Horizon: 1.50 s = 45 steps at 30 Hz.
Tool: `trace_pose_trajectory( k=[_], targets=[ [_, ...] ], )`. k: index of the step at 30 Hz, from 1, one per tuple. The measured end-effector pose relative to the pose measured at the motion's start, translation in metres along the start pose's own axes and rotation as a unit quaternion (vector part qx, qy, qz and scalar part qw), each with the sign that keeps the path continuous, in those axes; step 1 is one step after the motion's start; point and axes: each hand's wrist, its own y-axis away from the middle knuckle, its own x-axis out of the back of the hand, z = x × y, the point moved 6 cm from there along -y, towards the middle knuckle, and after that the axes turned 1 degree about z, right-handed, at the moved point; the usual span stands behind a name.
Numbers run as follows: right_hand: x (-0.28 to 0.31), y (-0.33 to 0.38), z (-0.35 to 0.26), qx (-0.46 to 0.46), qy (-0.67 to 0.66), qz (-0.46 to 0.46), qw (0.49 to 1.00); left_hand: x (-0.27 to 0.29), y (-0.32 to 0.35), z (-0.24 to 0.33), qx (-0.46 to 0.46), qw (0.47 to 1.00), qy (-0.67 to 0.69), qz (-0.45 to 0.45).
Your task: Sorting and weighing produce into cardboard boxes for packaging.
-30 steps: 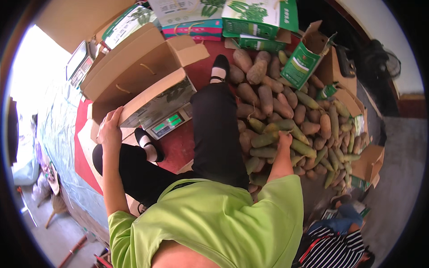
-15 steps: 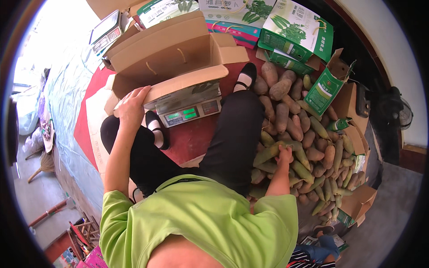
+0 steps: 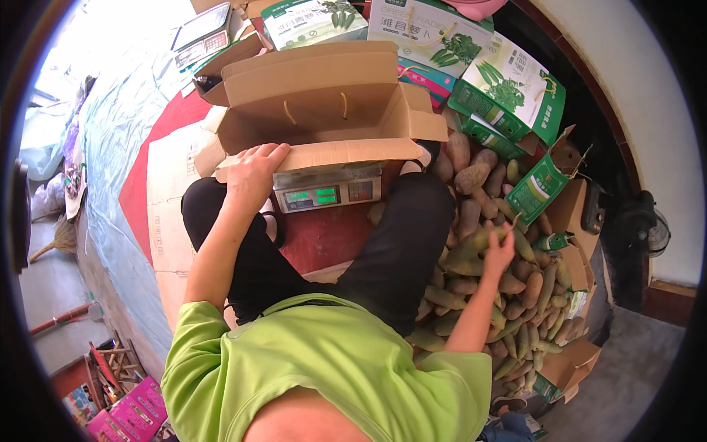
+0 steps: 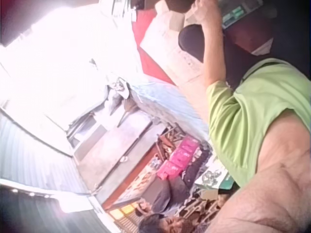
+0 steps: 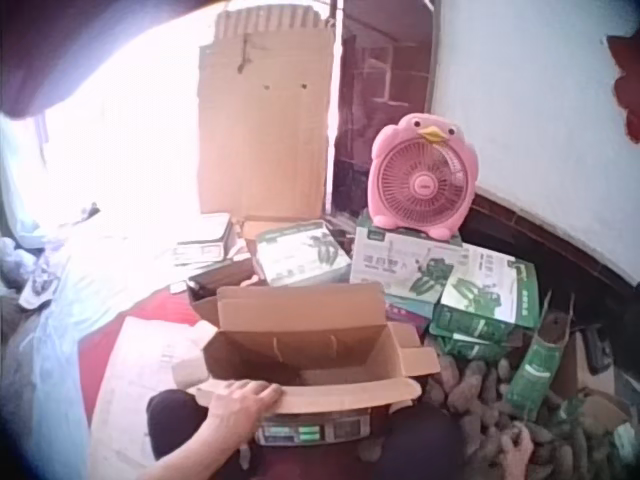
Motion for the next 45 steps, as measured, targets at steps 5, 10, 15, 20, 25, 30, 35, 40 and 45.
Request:
trace_pose_trajectory(
  k=[5,10,15,20,25,30,35,40,45],
  targets=[
    [-0.026,-0.047,-0.195,0.156,-0.029,0.027,0.987,-0.007,-0.003,0.000,0.030,0.997,0.004,-0.074],
    [-0.104,-0.053,-0.326,0.239,-0.190,-0.095,0.947,-0.006,0.001,-0.002,-0.008,1.000,-0.019,0.008],
    [-0.225,-0.028,-0.366,0.235,-0.198,-0.286,0.908,-0.006,-0.002,-0.002,0.009,0.999,-0.017,-0.030],
    [-0.326,0.015,-0.363,0.423,0.000,-0.406,0.810,-0.007,-0.002,-0.003,0.029,0.997,-0.008,-0.073],
    [-0.398,0.042,-0.310,0.409,0.218,-0.523,0.716,-0.008,-0.002,-0.001,0.018,0.998,0.006,-0.055],
    [-0.414,0.037,-0.263,0.327,0.338,-0.532,0.704,-0.008,-0.004,-0.001,0.011,0.999,0.017,-0.047],
    [-0.377,0.009,-0.295,0.328,0.167,-0.503,0.782,-0.007,-0.006,0.000,-0.013,1.000,0.003,0.016],
    [-0.283,-0.033,-0.314,0.186,-0.049,-0.452,0.871,-0.009,-0.007,-0.001,-0.009,1.000,-0.016,0.014],
    [-0.180,-0.056,-0.257,0.110,-0.083,-0.281,0.950,-0.017,-0.009,-0.003,0.017,1.000,-0.002,-0.010]
  ],
)
